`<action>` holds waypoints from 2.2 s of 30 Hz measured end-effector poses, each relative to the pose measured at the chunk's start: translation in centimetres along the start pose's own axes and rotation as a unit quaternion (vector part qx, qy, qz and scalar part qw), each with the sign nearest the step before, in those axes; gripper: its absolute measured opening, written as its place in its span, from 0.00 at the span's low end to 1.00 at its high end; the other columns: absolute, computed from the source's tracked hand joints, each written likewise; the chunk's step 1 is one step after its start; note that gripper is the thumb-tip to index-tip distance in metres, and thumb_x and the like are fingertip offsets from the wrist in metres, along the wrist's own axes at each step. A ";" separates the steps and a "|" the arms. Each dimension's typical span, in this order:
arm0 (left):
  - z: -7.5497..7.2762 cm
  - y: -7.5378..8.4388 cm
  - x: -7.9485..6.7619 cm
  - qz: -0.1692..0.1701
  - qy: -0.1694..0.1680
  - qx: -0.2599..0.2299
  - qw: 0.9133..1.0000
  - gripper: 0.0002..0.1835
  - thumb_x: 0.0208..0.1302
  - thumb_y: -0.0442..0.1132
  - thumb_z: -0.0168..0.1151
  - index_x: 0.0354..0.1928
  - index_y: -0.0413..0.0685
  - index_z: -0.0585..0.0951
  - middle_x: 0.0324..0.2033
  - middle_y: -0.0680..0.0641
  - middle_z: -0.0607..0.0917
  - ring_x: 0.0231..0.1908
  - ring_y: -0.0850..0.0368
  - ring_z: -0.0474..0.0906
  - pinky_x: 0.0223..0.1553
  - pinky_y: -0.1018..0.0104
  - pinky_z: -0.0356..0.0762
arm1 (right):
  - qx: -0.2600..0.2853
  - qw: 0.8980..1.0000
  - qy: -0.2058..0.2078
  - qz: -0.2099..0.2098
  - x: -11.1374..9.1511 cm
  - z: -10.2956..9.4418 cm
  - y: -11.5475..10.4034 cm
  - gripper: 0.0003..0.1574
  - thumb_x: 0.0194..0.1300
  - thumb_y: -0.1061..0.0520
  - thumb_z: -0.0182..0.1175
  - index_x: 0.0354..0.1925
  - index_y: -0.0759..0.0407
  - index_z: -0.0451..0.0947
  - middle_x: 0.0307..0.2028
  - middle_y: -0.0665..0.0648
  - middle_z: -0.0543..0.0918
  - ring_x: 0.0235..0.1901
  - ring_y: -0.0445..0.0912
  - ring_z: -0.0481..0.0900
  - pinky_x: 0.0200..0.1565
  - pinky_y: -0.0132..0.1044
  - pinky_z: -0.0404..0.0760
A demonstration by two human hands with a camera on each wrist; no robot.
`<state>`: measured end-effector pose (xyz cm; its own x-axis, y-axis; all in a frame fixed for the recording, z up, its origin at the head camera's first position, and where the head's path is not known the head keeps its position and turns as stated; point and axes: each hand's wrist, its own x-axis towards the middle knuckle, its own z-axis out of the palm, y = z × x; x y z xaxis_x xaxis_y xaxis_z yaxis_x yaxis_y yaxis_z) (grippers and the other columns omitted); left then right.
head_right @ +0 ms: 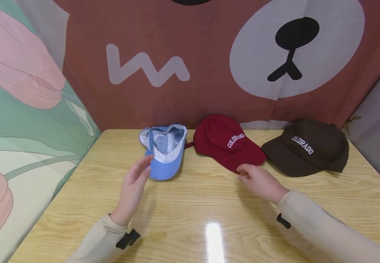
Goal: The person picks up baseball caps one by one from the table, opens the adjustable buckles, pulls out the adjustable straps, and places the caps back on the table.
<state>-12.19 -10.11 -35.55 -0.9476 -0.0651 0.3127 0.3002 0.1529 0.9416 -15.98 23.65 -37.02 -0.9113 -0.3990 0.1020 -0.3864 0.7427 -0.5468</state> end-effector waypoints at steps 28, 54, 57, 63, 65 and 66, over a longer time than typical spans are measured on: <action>0.3 -1.1 -0.7 0.134 -0.080 0.212 0.965 0.19 0.63 0.25 0.56 0.57 0.27 0.74 0.56 0.32 0.76 0.58 0.34 0.69 0.60 0.41 0.64 | -0.217 0.976 0.013 0.018 1.4 -0.1 3.9 0.33 0.51 0.66 0.70 0.55 0.73 0.73 0.52 0.77 0.72 0.46 0.71 0.70 0.45 0.63 0.75; 1.0 -0.9 -1.0 0.106 -0.099 0.200 0.969 0.19 0.64 0.26 0.56 0.58 0.28 0.74 0.58 0.32 0.75 0.61 0.36 0.69 0.62 0.43 0.62 | -0.333 0.942 -0.017 0.033 3.3 1.0 3.5 0.26 0.63 0.72 0.57 0.59 0.80 0.67 0.52 0.88 0.69 0.49 0.79 0.71 0.37 0.62 0.80; 1.0 -1.0 -1.0 0.104 -0.099 0.198 0.970 0.19 0.64 0.26 0.56 0.57 0.28 0.74 0.58 0.32 0.75 0.60 0.36 0.68 0.62 0.42 0.62 | -0.352 0.936 0.011 0.013 3.0 0.9 3.1 0.24 0.63 0.73 0.56 0.57 0.81 0.68 0.49 0.87 0.71 0.47 0.76 0.74 0.37 0.60 0.81; 1.0 -1.1 -0.9 0.111 -0.096 0.198 0.969 0.18 0.64 0.26 0.56 0.56 0.28 0.75 0.57 0.32 0.75 0.60 0.36 0.69 0.62 0.42 0.63 | -0.289 0.952 0.092 -0.022 2.4 -0.6 2.3 0.27 0.57 0.74 0.59 0.55 0.84 0.66 0.47 0.84 0.74 0.47 0.72 0.76 0.46 0.60 0.77; 1.0 -1.1 -0.9 0.112 -0.095 0.200 0.969 0.18 0.64 0.26 0.56 0.56 0.28 0.75 0.57 0.32 0.76 0.60 0.36 0.69 0.61 0.42 0.63 | -0.265 0.956 0.123 -0.034 2.2 -1.2 2.4 0.25 0.55 0.74 0.59 0.51 0.83 0.67 0.44 0.80 0.76 0.44 0.70 0.78 0.44 0.59 0.78; 1.0 -1.2 -0.9 0.111 -0.095 0.199 0.969 0.18 0.64 0.26 0.57 0.56 0.29 0.75 0.57 0.32 0.76 0.60 0.36 0.69 0.62 0.42 0.63 | -0.254 0.957 0.138 -0.035 2.1 -1.6 2.4 0.22 0.56 0.74 0.56 0.50 0.81 0.68 0.43 0.78 0.78 0.43 0.68 0.79 0.43 0.59 0.78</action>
<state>-11.76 -9.19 -37.06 -0.8793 0.1903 0.4367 0.4683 0.5136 0.7190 -19.06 25.45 -36.86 -0.8560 -0.3528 0.3779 -0.4042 0.9125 -0.0637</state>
